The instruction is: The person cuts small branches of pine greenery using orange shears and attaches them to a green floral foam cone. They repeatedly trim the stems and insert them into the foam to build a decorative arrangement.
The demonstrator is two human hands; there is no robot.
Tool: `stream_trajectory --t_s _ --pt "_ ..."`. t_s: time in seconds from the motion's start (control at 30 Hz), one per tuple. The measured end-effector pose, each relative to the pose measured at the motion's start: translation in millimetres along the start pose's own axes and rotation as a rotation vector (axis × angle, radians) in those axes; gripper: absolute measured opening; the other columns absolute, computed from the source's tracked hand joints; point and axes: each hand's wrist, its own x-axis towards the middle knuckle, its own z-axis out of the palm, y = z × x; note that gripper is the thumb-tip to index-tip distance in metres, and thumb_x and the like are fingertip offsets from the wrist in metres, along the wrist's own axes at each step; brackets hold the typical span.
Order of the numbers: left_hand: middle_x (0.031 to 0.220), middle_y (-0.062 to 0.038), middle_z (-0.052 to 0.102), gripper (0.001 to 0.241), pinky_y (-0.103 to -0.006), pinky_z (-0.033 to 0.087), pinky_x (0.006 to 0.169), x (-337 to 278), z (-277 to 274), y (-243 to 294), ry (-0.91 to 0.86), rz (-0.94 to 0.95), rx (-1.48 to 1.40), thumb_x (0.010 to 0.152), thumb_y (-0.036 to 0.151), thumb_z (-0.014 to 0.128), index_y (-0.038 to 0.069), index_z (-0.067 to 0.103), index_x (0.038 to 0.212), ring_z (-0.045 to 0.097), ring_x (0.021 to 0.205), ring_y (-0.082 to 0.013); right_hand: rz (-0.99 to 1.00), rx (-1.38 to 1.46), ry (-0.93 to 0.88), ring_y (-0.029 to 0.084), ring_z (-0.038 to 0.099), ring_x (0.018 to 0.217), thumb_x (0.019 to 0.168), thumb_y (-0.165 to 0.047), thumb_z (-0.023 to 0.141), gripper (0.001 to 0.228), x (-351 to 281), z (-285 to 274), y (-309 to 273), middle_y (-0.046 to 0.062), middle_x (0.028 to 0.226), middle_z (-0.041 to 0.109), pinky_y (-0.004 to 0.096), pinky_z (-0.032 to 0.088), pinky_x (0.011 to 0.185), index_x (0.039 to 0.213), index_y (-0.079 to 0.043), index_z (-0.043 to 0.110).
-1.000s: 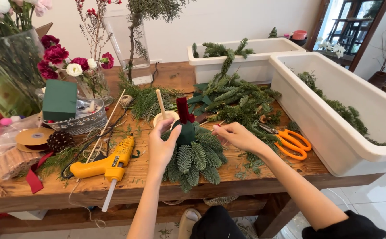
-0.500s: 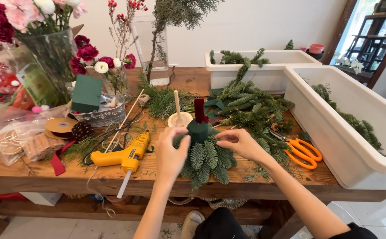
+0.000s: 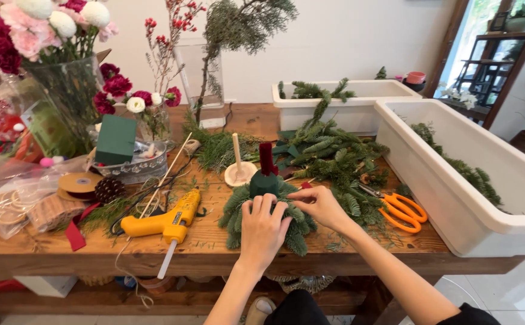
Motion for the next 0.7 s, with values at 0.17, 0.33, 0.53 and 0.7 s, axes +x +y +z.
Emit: stream_trajectory --t_s 0.17,0.33,0.53,0.7 --pt "0.106 -0.008 0.055 0.029 -0.0404 0.039 0.082 -11.9 1.0 1.1 -0.019 -0.006 -0.02 0.082 0.017 0.077 0.013 0.061 0.106 0.052 0.097 -0.027 0.044 0.046 -0.045 0.01 0.048 0.064 0.093 -0.029 0.063 0.034 -6.1 -11.9 -14.7 0.004 0.085 0.074 0.026 0.041 0.06 0.117 -0.011 0.078" --pt "0.125 -0.007 0.057 0.042 -0.043 0.036 0.101 -29.7 -26.7 -8.8 -0.045 -0.231 -0.449 0.086 0.027 0.073 0.012 0.061 0.125 0.052 0.12 -0.0256 0.09 0.11 -0.045 0.008 0.019 0.04 0.097 -0.041 0.054 0.043 -4.0 -20.9 -18.0 -0.005 0.046 0.037 0.025 0.018 0.044 0.121 -0.014 0.078" --pt "0.109 -0.005 0.068 0.025 -0.0299 0.048 0.097 -64.3 -40.0 -40.8 0.138 -0.914 -0.606 0.089 0.009 0.064 0.007 0.065 0.114 0.062 0.103 -0.0152 0.098 0.078 -0.01 0.016 0.073 0.104 0.095 -0.041 0.05 0.047 0.9 -22.8 -15.7 0.008 0.115 0.078 0.029 0.057 0.083 0.125 -0.013 0.072" --pt "0.096 0.0 0.07 0.01 -0.0311 0.046 0.093 -59.3 -42.0 -40.1 0.072 -0.776 -0.546 0.09 0.014 0.063 0.013 0.071 0.096 0.062 0.097 -0.0144 -0.061 0.05 0.027 0.013 0.07 0.083 0.085 -0.024 0.073 0.024 -7.1 -13.0 -21.5 0.006 0.114 0.078 0.024 0.057 0.069 0.106 -0.014 0.081"
